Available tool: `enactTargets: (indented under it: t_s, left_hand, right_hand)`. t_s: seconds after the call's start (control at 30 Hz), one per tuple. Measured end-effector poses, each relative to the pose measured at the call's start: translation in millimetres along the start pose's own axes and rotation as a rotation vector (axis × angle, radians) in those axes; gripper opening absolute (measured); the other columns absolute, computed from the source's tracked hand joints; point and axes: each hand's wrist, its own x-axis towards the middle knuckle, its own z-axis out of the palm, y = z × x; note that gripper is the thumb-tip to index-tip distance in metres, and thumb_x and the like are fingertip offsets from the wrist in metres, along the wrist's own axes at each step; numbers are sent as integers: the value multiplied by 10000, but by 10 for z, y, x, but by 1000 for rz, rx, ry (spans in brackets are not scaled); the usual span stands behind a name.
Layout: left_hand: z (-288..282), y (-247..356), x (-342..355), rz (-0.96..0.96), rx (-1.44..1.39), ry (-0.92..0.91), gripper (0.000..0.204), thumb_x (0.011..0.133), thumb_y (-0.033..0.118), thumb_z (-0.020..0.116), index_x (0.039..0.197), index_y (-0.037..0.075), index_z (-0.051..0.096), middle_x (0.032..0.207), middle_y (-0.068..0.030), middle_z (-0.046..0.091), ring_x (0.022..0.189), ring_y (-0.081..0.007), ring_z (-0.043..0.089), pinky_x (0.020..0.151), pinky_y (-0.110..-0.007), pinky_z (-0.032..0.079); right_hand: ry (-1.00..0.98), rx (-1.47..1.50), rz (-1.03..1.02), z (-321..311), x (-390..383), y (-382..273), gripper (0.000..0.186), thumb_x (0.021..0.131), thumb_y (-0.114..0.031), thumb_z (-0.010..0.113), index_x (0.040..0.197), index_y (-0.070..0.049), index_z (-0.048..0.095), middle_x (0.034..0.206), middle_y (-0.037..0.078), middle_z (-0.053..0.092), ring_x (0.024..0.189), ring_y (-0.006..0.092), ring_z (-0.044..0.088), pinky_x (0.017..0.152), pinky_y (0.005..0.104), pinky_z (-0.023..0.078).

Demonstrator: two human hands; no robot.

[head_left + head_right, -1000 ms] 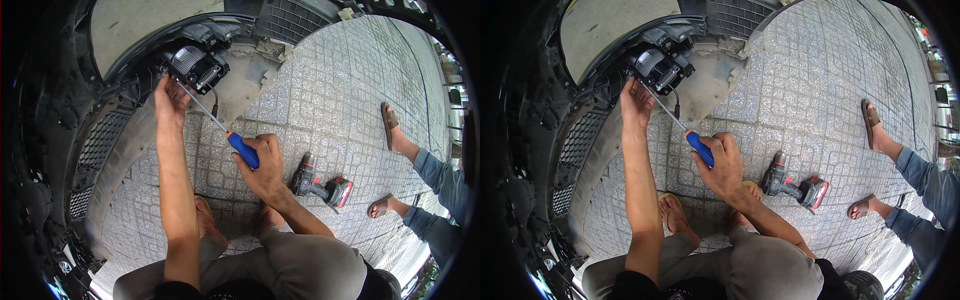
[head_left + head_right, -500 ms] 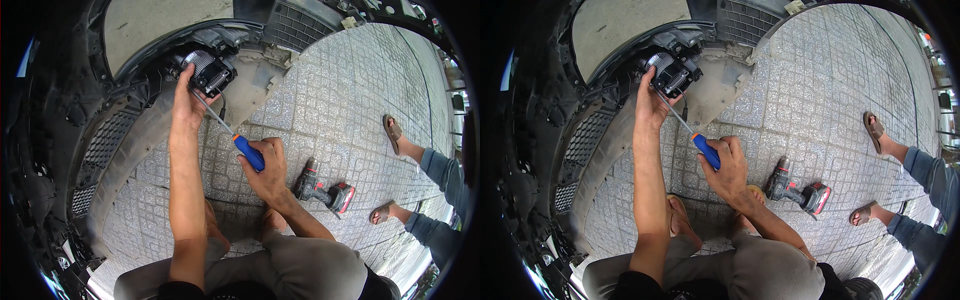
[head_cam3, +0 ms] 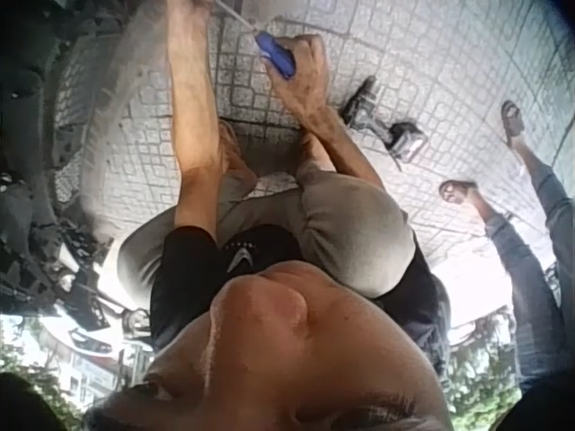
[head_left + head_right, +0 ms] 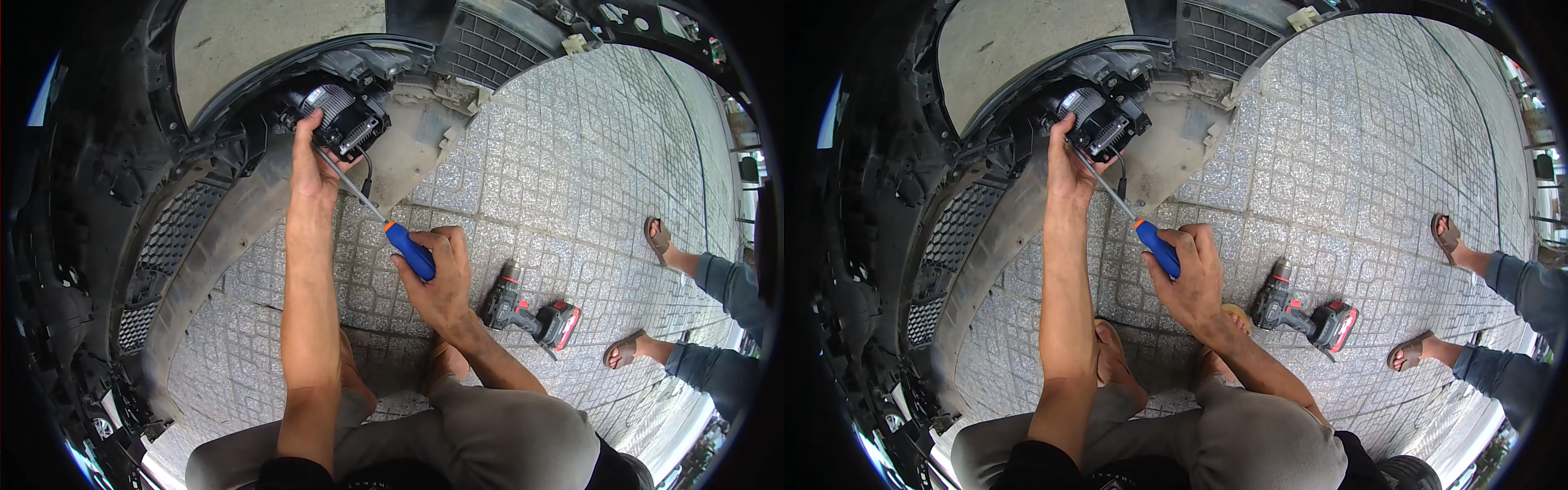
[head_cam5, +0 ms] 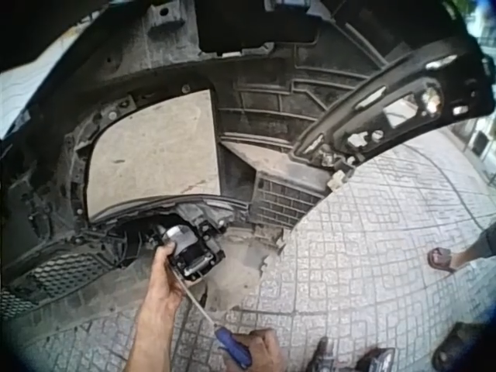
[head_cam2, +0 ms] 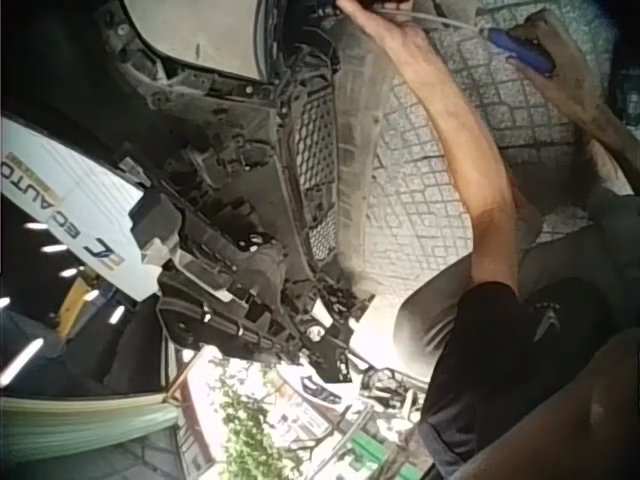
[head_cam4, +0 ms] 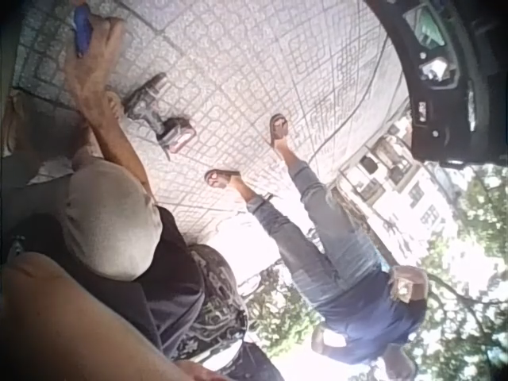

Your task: Replacing or repairing a light component on a removed car bumper using a screwdriver.

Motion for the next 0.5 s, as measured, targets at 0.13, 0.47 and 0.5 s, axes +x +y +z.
enactTargets:
  t_s: [0.13,0.47,0.5]
  left_hand:
    - [22,-11,-6,26,19,4,504,881,445,661,1196,54,621,1046,-102,742,889,-232,755,758,-421,635]
    - [36,-11,-13,39,23,-7,598,905,480,623,1268,5,588,1126,-152,713,944,-270,744,780,-431,653]
    - [18,-8,-6,35,23,-13,598,905,480,623,1268,5,588,1126,-152,713,944,-270,744,780,-431,653]
  right_hand:
    - [-4,-2,3,6,1,-1,402,784,-93,824,1122,-69,609,1015,144,543,873,338,616,713,444,519]
    - [3,-13,20,9,11,31,381,792,-99,818,1111,-61,614,1023,146,547,875,332,614,711,439,520]
    - [-4,-6,25,-1,16,26,380,792,-102,819,1110,-62,614,1023,143,547,874,329,615,709,437,521]
